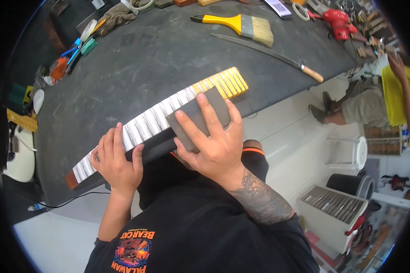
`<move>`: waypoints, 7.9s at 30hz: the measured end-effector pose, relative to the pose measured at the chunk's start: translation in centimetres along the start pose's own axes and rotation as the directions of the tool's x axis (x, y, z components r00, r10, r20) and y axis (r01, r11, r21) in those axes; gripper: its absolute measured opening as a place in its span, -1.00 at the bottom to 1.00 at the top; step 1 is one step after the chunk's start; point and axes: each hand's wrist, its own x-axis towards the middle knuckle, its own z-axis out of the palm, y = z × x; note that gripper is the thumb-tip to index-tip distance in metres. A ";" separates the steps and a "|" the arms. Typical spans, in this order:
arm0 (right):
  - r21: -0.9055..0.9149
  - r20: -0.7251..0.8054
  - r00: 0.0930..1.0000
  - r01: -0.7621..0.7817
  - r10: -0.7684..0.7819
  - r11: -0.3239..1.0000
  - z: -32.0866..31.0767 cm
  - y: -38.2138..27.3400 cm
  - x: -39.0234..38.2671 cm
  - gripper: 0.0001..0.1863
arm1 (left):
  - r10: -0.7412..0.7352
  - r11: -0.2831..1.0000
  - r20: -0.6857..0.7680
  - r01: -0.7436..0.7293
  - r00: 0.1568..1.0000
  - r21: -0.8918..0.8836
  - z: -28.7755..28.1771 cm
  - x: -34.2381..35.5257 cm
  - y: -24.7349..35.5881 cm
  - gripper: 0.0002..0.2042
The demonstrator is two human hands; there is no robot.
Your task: The person uses a sanding block to sand the fretboard of a guitar neck, applying repetitive back-and-forth strokes across the length of the wood.
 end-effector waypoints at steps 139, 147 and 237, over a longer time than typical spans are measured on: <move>0.752 -0.229 0.961 0.071 0.158 0.656 -15.5 -3.7 9.7 0.38 | 0.287 0.936 -0.162 -0.313 0.944 -0.162 -23.1 3.5 -15.0 -0.19; 0.776 -0.228 0.959 0.076 0.166 0.626 -15.6 -3.6 9.8 0.35 | 0.291 0.927 -0.128 -0.313 0.948 -0.206 -23.0 4.1 -15.0 -0.20; -0.033 0.437 0.864 -0.264 0.252 0.964 -9.2 18.6 6.0 -0.16 | 0.193 0.981 -0.034 -0.194 0.981 -0.014 2.3 -2.4 1.0 -0.09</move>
